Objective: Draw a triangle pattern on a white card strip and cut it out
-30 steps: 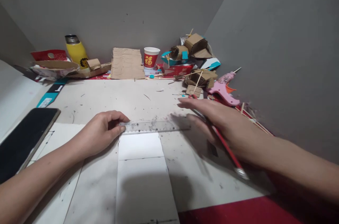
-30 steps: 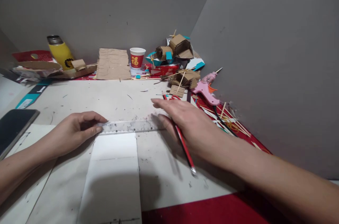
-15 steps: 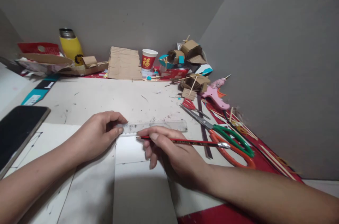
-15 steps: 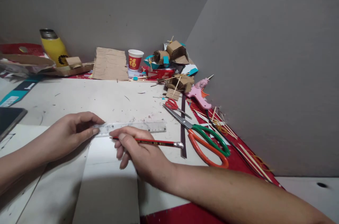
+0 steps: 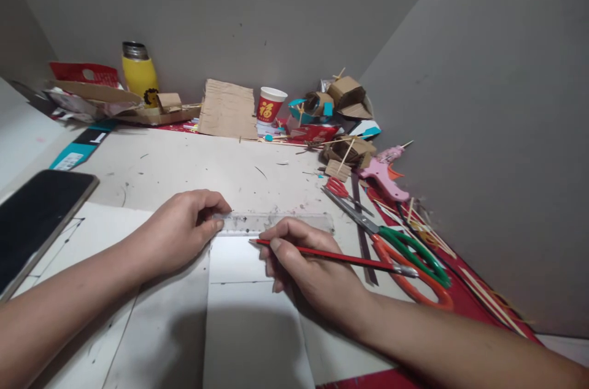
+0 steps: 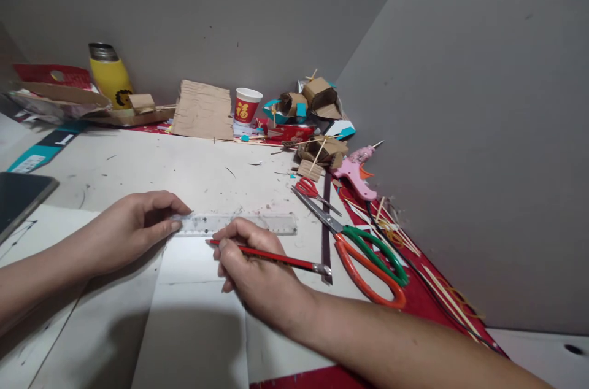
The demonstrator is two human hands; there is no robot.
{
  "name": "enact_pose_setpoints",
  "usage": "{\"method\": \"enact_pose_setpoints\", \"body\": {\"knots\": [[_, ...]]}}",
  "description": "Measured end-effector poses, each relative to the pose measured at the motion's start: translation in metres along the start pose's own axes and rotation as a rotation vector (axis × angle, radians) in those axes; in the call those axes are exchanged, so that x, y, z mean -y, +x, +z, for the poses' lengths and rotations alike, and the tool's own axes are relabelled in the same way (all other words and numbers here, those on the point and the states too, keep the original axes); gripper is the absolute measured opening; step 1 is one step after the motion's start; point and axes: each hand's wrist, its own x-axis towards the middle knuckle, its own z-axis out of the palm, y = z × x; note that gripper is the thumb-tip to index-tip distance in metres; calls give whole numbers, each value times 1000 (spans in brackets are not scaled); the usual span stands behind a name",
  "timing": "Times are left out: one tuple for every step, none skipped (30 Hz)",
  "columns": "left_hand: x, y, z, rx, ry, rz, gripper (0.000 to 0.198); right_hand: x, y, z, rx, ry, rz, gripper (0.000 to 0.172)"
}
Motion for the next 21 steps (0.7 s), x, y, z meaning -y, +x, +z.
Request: {"method": "enact_pose_setpoints", "body": {"knots": [[0, 0, 0, 0, 2, 0, 19, -1, 0, 0, 0, 3, -5, 15], [0, 0, 0, 0, 4, 2, 19, -1, 0, 0, 2, 7, -13, 15], [0, 0, 0, 2, 7, 4, 19, -2, 1, 0, 6, 10, -22, 15], [0, 0, 0, 2, 9, 6, 19, -3, 1, 0, 11, 12, -32, 15], [0, 1, 1, 3, 11, 10, 19, -4, 1, 0, 16, 8, -40, 15], [0, 1, 1, 4, 12, 12, 19, -5, 1, 0, 21, 1, -46, 15], [0, 1, 1, 3, 14, 14, 19, -5, 1, 0, 24, -6, -49, 16], [0, 1, 1, 3, 15, 15, 19, -5, 1, 0, 27, -11, -50, 16], [0, 1, 1, 3, 17, 15, 19, -6, 1, 0, 29, -13, -51, 16], [0, 1, 1, 3, 19, 15, 19, -6, 0, 0, 31, -13, -52, 16], [0, 2, 1, 2, 22, 15, 19, -6, 1, 1, 32, -13, -52, 15], [0, 2, 1, 0, 23, 14, 19, -6, 1, 1, 31, -15, -52, 15], [0, 2, 1, 1, 22, 13, 19, -6, 1, 1, 29, -20, -50, 15], [-1, 2, 1, 1, 20, 11, 19, -5, 1, 1, 26, -26, -46, 15], [-1, 1, 0, 2, 17, 10, 19, -5, 1, 1, 24, -31, -42, 15], [-1, 1, 0, 4, 14, 10, 19, -5, 1, 1, 25, -38, -38, 15], [-1, 1, 0, 6, 12, 11, 19, -5, 1, 1, 25, -44, -35, 15], [-1, 1, 0, 6, 13, 13, 19, -4, 1, 1, 26, -48, -34, 14], [-1, 0, -1, 6, 16, 14, 19, -4, 1, 1, 27, -52, -34, 14], [-1, 0, -1, 4, 19, 15, 19, -4, 1, 1, 26, -57, -37, 14], [-1, 0, -1, 4, 23, 16, 19, -4, 1, 1, 25, -62, -39, 14]]}}
